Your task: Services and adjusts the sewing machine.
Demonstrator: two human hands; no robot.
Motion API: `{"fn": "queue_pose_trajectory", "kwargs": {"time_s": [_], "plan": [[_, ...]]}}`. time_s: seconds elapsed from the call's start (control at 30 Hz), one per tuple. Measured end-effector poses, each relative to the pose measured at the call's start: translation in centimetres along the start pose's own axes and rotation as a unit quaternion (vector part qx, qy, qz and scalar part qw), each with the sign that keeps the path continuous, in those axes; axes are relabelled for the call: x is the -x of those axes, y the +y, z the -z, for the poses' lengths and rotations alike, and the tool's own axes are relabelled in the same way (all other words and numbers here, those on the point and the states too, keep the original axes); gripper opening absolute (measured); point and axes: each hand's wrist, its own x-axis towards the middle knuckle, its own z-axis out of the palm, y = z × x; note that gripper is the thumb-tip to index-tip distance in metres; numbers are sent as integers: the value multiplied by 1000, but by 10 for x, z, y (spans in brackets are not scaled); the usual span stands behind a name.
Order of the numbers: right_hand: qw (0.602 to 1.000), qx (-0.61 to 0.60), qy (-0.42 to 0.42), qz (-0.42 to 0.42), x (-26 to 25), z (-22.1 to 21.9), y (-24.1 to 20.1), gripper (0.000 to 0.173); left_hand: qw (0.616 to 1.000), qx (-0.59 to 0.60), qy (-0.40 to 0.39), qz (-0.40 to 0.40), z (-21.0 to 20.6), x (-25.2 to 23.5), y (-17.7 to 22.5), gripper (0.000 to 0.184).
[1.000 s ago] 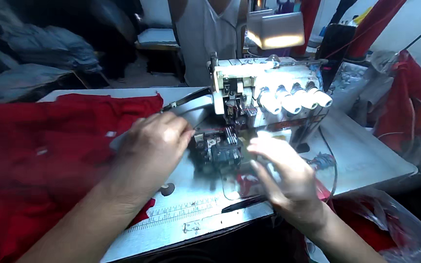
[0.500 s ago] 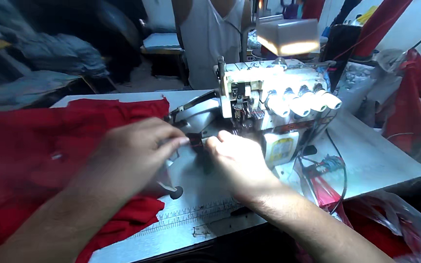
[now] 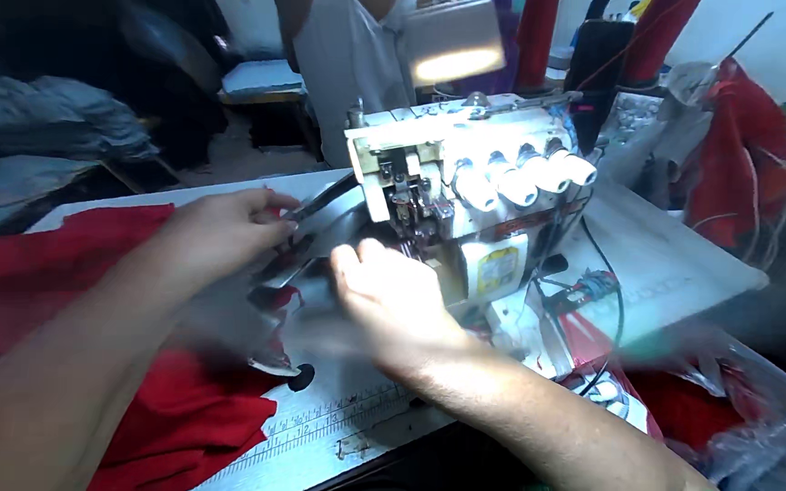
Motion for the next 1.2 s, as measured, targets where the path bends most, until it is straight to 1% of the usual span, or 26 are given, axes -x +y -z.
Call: {"fn": "queue_pose_trajectory", "kwargs": {"time_s": [0.07, 0.13, 0.2, 0.27, 0.33, 0.37, 0.47, 0.5, 0.57, 0.63, 0.7, 0.77, 0.8, 0.83, 0.9, 0.93, 1.0, 1.07, 1.13, 1.2], "plan": [[1000, -6, 28, 10, 1, -6, -1, 12, 999, 46, 4, -22, 3, 7, 5, 35], [999, 6, 28, 16, 3, -10, -3, 13, 997, 60, 15, -49, 3, 11, 16, 32], [999, 36, -6, 15, 2, -9, -6, 14, 997, 70, 1, -35, -1, 16, 34, 36], [997, 70, -26, 7, 1, -7, -10, 12, 995, 100, -19, 1, -7, 22, 53, 46], [995, 79, -57, 16, 6, -2, -12, 12, 991, 130, -21, 19, -13, 24, 65, 48], [994, 83, -72, 30, 11, 0, -13, 15, 990, 141, -18, 23, -16, 24, 68, 47], [987, 104, -101, 68, 28, -8, -17, 32, 985, 169, -11, 42, -22, 27, 73, 49], [987, 101, -98, 76, 33, -12, -15, 32, 982, 183, -17, 42, -26, 29, 73, 51], [990, 79, -79, 91, 37, -18, -10, 27, 975, 217, -28, 46, -37, 35, 74, 52], [991, 14, -58, 122, 42, -16, -4, 19, 969, 238, -21, 55, -45, 40, 75, 59], [985, -54, 22, 160, 54, -12, 4, 12, 960, 272, -5, 70, -52, 40, 73, 61], [972, -118, 114, 169, 64, -3, 19, 17, 947, 309, 10, 85, -57, 41, 71, 60], [968, -125, 152, 158, 67, 3, 29, 20, 944, 319, 15, 85, -58, 41, 71, 63], [970, -108, 172, 138, 67, 12, 41, 22, 943, 321, 17, 82, -59, 41, 70, 65], [982, -29, 177, 65, 61, 26, 58, 23, 945, 318, 21, 77, -61, 42, 70, 66], [986, -2, 163, 21, 56, 28, 62, 29, 945, 318, 23, 77, -61, 42, 70, 67], [994, 21, 84, -67, 46, 29, 57, 44, 946, 314, 25, 74, -61, 41, 69, 66], [992, 24, -12, -120, 35, 33, 46, 52, 949, 306, 19, 78, -60, 40, 70, 69], [988, 21, -64, -141, 25, 36, 40, 53, 953, 293, 11, 71, -59, 39, 69, 70], [981, 4, -103, -166, 16, 39, 37, 51, 964, 260, -8, 51, -56, 36, 67, 65]]}}
